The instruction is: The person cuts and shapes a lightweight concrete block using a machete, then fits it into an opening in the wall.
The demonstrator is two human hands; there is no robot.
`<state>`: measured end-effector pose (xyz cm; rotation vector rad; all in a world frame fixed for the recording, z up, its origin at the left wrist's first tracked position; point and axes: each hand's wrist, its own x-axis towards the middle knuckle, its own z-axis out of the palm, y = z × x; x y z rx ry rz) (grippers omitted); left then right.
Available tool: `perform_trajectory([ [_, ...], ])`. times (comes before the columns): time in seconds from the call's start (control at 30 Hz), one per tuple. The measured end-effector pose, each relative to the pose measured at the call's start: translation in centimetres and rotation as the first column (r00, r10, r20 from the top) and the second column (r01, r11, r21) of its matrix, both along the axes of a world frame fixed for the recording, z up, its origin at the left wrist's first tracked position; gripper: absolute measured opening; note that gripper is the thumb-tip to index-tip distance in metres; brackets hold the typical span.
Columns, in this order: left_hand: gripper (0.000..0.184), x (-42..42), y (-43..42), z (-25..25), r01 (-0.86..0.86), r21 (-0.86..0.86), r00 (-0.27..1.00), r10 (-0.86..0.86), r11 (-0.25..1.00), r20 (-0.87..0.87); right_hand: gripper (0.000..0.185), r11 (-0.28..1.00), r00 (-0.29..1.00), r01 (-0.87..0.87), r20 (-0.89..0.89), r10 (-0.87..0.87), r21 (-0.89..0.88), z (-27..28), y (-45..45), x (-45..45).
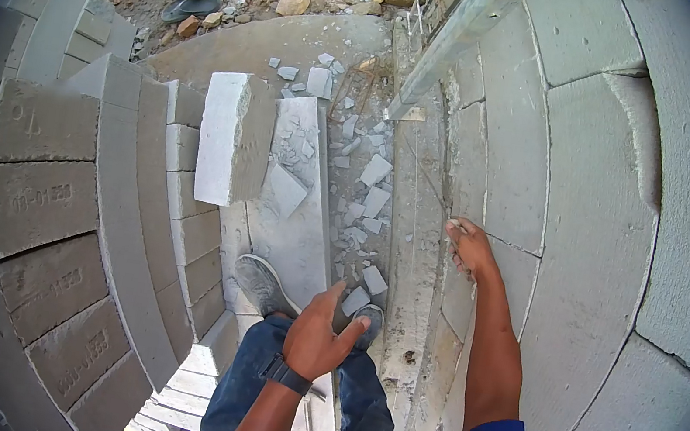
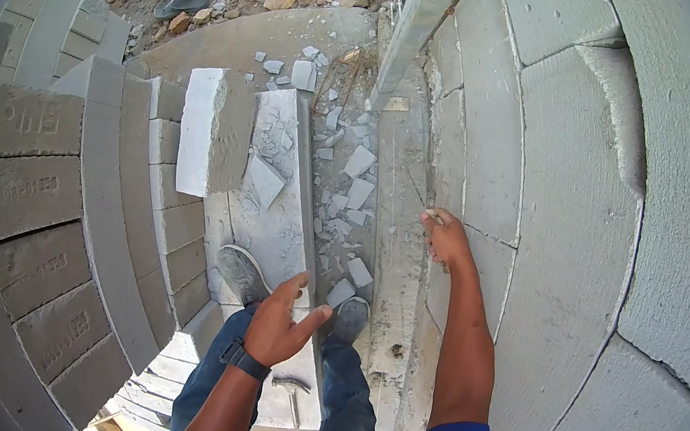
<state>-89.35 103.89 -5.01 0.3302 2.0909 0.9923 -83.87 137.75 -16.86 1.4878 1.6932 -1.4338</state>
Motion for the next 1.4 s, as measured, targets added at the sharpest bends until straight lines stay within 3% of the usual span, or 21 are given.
perform_trajectory([
  [0.1,0.074,-0.3,0.5,0.5,-0.022,-0.007,0.999,0.022,1.000,0.027,0.044,0.987,0.991,0.130,-0.044,-0.126,0.093,0.2,-3.8,3.1],
  [0.3,0.075,-0.3,0.5,0.2,0.003,-0.003,1.000,-0.003,1.000,0.018,0.044,0.989,0.989,0.146,0.003,-0.146,-0.023,-3.6,-3.2,8.2],
  [0.4,0.076,-0.4,0.5,0.2,0.014,-0.012,1.000,-0.013,1.000,0.017,0.044,0.995,0.996,0.082,0.025,-0.084,0.052,-0.3,-6.8,12.1],
  [0.47,0.076,-0.8,0.6,0.4,0.009,-0.010,1.000,-0.009,1.000,0.022,0.045,0.985,0.989,0.115,0.074,-0.125,0.129,-0.9,-9.5,15.3],
  [0.57,0.076,-1.1,0.7,0.8,0.007,-0.004,0.999,-0.007,1.000,0.036,0.043,0.971,0.945,0.238,0.231,-0.231,0.001,1.1,-11.4,17.6],
  [0.67,0.075,-0.8,0.5,0.4,0.014,-0.004,1.000,-0.014,1.000,0.028,0.042,0.984,0.966,0.175,0.196,-0.167,-0.022,2.8,-12.5,19.6],
  [0.77,0.074,-0.7,0.7,0.6,0.024,-0.005,1.000,-0.024,1.000,0.020,0.042,0.953,0.929,0.304,0.218,-0.299,0.008,1.9,-14.1,20.7],
  [0.8,0.074,-0.6,0.8,0.7,0.028,-0.004,0.999,-0.028,1.000,0.023,0.044,0.935,0.918,0.344,0.240,-0.316,-0.085,1.4,-13.8,21.6],
  [0.9,0.071,-0.5,1.0,0.7,0.020,0.018,1.000,-0.020,1.000,-0.001,0.040,0.953,0.942,0.297,0.179,-0.282,-0.058,3.3,-13.9,22.2],
  [1.0,0.072,-0.3,1.0,0.8,0.034,0.007,0.999,-0.034,0.999,0.016,0.038,0.909,0.905,0.415,0.114,-0.409,-0.029,2.4,-14.5,22.6],
  [1.1,0.074,-0.1,1.1,0.6,0.048,0.019,0.999,-0.048,0.999,0.005,0.036,0.913,0.911,0.396,0.164,-0.378,-0.098,0.0,-13.5,22.3],
  [1.2,0.074,0.2,1.1,0.3,0.052,0.015,0.999,-0.052,0.999,-0.003,0.035,0.939,0.940,0.321,0.162,-0.300,-0.121,1.6,-12.5,22.2],
  [1.3,0.074,0.2,1.3,0.5,0.049,0.007,0.999,-0.049,0.999,0.002,0.046,0.924,0.929,0.356,0.155,-0.336,-0.136,2.7,-12.9,23.2],
  [1.4,0.074,0.0,1.5,0.8,0.046,0.008,0.999,-0.046,0.999,0.004,0.045,0.898,0.898,0.431,0.146,-0.416,-0.090,1.1,-13.2,22.8],
])
